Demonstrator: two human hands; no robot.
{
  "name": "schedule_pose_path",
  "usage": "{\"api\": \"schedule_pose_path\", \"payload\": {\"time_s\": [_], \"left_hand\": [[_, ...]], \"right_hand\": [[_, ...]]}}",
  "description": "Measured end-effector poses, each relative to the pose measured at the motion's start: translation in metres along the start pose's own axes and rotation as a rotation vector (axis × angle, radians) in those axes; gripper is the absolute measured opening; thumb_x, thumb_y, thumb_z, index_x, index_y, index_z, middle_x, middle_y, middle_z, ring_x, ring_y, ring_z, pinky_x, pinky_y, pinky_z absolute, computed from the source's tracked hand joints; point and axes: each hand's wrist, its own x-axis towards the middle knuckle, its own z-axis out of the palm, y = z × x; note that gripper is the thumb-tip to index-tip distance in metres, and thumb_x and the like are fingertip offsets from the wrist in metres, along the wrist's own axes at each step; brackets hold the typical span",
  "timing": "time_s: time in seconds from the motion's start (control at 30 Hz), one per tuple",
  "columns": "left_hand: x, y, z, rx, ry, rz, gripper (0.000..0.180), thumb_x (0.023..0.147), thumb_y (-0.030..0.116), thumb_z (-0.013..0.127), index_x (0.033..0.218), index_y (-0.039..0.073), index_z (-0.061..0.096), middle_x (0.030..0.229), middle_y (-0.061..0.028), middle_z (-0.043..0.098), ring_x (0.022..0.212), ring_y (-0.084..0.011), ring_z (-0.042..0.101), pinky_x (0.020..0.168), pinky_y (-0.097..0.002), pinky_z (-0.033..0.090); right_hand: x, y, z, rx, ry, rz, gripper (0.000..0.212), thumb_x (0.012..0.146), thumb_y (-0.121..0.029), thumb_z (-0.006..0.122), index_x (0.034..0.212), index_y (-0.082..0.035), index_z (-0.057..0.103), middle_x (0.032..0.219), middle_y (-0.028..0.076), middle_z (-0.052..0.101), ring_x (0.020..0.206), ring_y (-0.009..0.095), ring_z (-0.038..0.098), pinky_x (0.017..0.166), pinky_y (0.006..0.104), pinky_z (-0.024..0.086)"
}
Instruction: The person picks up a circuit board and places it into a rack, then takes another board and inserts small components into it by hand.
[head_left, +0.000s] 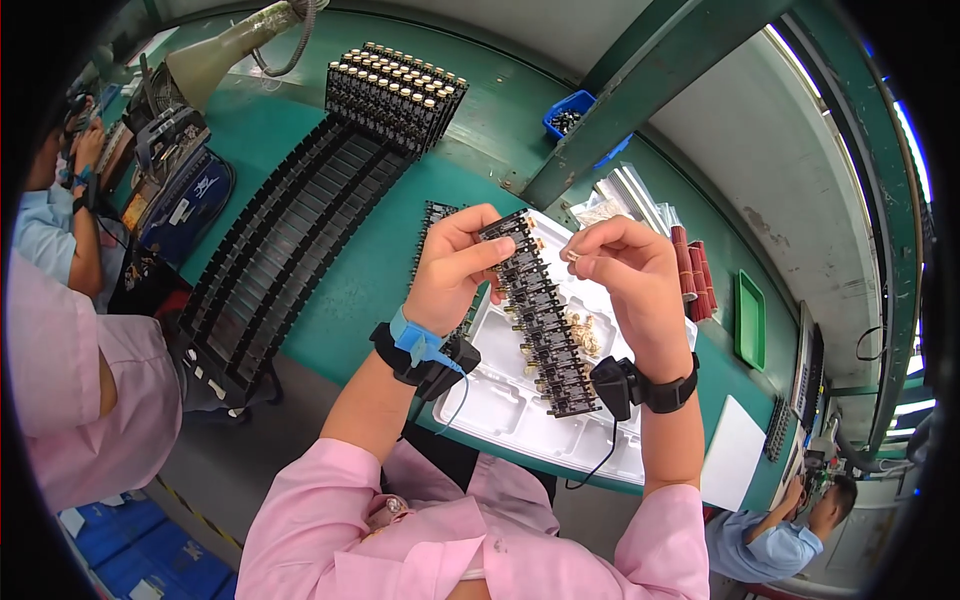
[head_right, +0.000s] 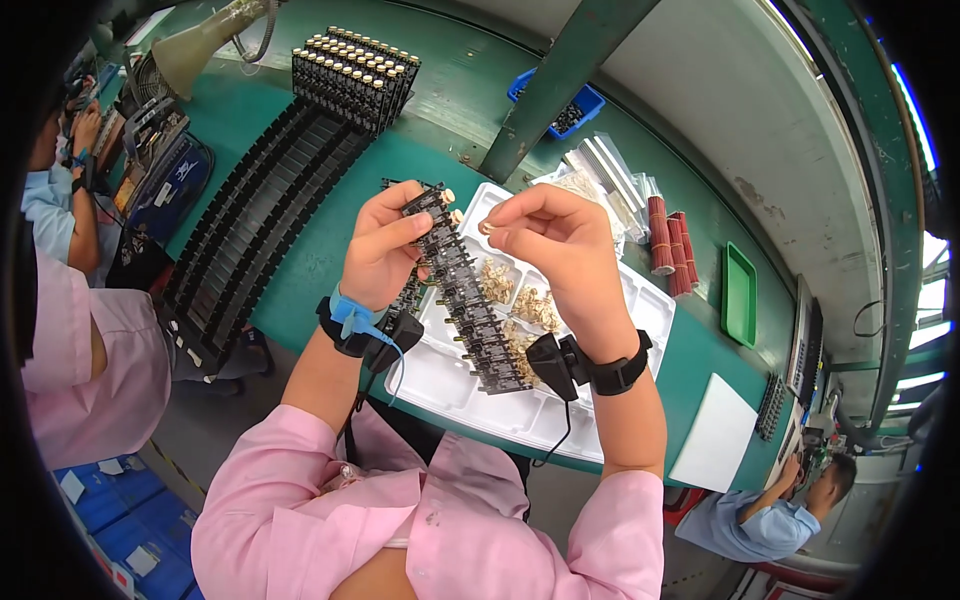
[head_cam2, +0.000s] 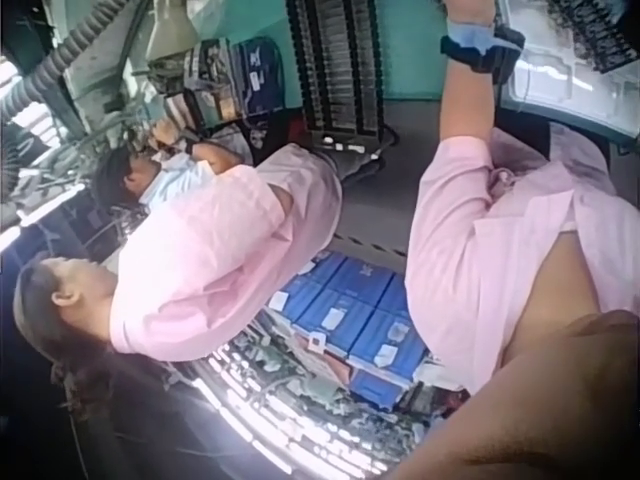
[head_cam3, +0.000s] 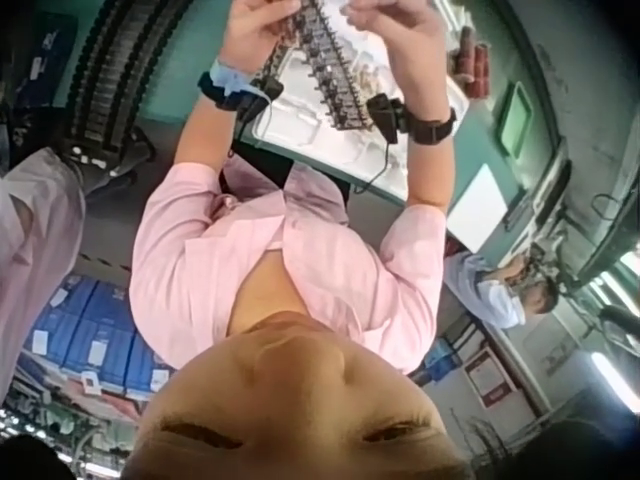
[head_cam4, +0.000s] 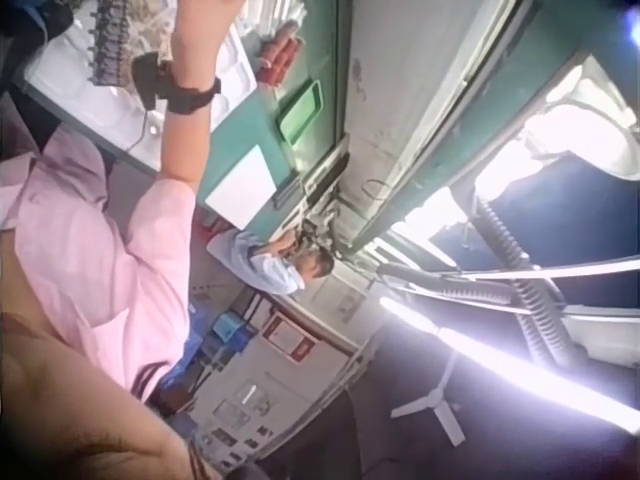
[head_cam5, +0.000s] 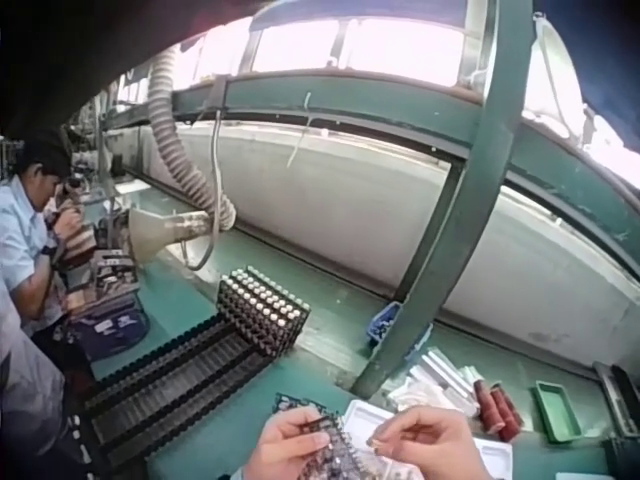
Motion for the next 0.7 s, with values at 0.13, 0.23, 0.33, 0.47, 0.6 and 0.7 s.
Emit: {"api": "schedule_pose_path", "payload": {"time_s": [0.13, 0.23, 0.33, 0.47, 0.6, 0.7], "left_hand": [[0.001, -0.003, 0.001, 0.014, -0.009, 0.006, 0.011, 0.077, 0.012, 0.052, 0.083, 0.002, 0.052, 0.068, -0.0032, 0.056, 0.050, -0.0071, 0.050, 0.039, -0.0195, 0.037], [0.001, -0.003, 0.001, 0.008, -0.001, -0.004, 0.012, 0.077, 0.012, 0.052, 0.083, 0.002, 0.053, 0.066, -0.0027, 0.056, 0.050, -0.0067, 0.050, 0.039, -0.0190, 0.037], [0.001, -0.003, 0.000, 0.015, 0.001, 0.002, 0.012, 0.077, 0.012, 0.052, 0.083, 0.002, 0.053, 0.066, -0.0026, 0.056, 0.049, -0.0066, 0.050, 0.039, -0.0187, 0.037], [0.000, -0.001, 0.001, 0.021, 0.004, 0.005, 0.012, 0.077, 0.011, 0.052, 0.084, 0.002, 0.054, 0.065, -0.0023, 0.055, 0.048, -0.0064, 0.049, 0.039, -0.0186, 0.037], [0.000, -0.002, 0.002, 0.029, 0.008, 0.008, 0.011, 0.077, 0.011, 0.052, 0.084, 0.002, 0.054, 0.065, -0.0021, 0.055, 0.048, -0.0064, 0.049, 0.038, -0.0186, 0.037], [0.000, -0.001, 0.001, 0.011, -0.001, 0.009, 0.010, 0.077, 0.011, 0.053, 0.082, 0.002, 0.053, 0.065, -0.0030, 0.056, 0.048, -0.0069, 0.050, 0.039, -0.0189, 0.038]], "right_hand": [[0.001, 0.003, 0.002, 0.069, -0.025, 0.042, 0.008, 0.066, 0.000, 0.054, 0.074, 0.000, 0.056, 0.079, 0.009, 0.059, 0.070, 0.012, 0.052, 0.066, 0.0233, 0.040], [0.001, 0.007, 0.004, 0.095, -0.029, 0.056, 0.007, 0.066, -0.002, 0.054, 0.073, 0.000, 0.055, 0.078, 0.009, 0.059, 0.069, 0.011, 0.051, 0.065, 0.0231, 0.039], [0.001, 0.008, 0.005, 0.093, -0.037, 0.082, 0.007, 0.067, -0.003, 0.054, 0.074, 0.000, 0.055, 0.077, 0.008, 0.059, 0.067, 0.010, 0.050, 0.064, 0.0225, 0.039], [0.001, 0.009, 0.004, 0.121, -0.030, 0.135, 0.006, 0.068, -0.003, 0.055, 0.073, -0.001, 0.055, 0.078, 0.008, 0.059, 0.067, 0.010, 0.049, 0.064, 0.0219, 0.038], [0.002, 0.010, 0.003, 0.152, -0.020, 0.130, 0.011, 0.069, -0.004, 0.055, 0.079, 0.000, 0.057, 0.078, 0.007, 0.059, 0.067, 0.010, 0.049, 0.064, 0.0217, 0.038], [0.000, 0.005, 0.007, 0.115, -0.006, 0.098, 0.015, 0.070, -0.004, 0.055, 0.084, 0.001, 0.058, 0.078, 0.006, 0.058, 0.067, 0.009, 0.049, 0.063, 0.0221, 0.039]]}}
